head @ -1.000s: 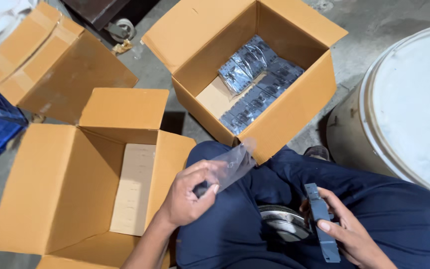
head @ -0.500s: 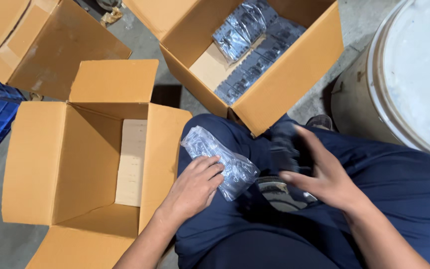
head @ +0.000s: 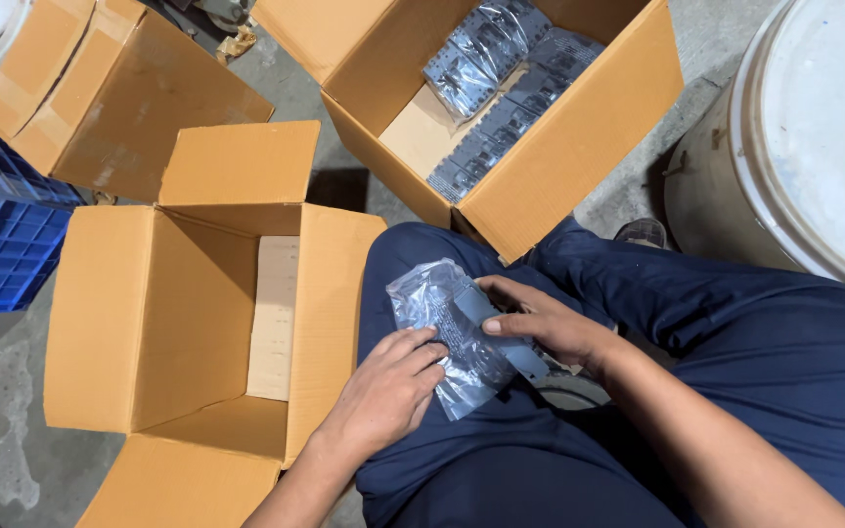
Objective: The person sits on the floor and repeatedly picks up small electronic components from a cardboard box, places them into clear plastic bags, and sets the packaged items into a white bucket. The process is repeated for multiple units.
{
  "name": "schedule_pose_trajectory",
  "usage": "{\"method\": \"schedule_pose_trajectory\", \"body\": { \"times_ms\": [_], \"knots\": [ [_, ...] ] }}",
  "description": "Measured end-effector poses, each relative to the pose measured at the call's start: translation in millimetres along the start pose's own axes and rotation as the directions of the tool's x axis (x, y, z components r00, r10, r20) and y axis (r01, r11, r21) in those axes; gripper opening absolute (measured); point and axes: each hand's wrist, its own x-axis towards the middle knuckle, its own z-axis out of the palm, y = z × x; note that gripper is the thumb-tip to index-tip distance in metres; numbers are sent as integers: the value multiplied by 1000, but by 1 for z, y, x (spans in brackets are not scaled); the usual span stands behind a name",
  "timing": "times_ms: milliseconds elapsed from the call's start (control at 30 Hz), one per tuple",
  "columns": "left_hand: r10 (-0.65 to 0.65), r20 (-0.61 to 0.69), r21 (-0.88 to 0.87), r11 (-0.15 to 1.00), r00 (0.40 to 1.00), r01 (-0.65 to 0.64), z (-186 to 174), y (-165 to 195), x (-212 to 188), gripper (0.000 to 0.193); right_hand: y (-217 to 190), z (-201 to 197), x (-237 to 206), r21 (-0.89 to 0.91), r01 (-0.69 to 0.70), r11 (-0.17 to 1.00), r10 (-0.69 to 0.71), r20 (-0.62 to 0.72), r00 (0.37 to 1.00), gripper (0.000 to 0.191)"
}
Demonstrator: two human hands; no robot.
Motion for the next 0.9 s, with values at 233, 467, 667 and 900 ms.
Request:
{"method": "schedule_pose_trajectory", "body": {
  "times_ms": [233, 467, 667, 900],
  "knots": [
    [-378, -444, -138, 925, 813, 354, 6, -4, -2, 43, 6, 6, 2, 195, 7, 981, -12, 21, 1000, 71],
    [-764, -68, -650, 522, 641, 553, 35, -4, 13, 69, 8, 8, 1, 269, 19, 963, -31, 42, 999, 75],
    [-763, 72, -868, 269, 642, 417, 64, -22, 15, 31, 13, 4, 6, 204, 21, 979, -5, -81, 997, 69],
    [-866, 157, -987, -119, 474, 111, 59, -40, 5, 13, 8, -6, 7, -44, -172, 984, 136, -438, 889, 68]
  ]
}}
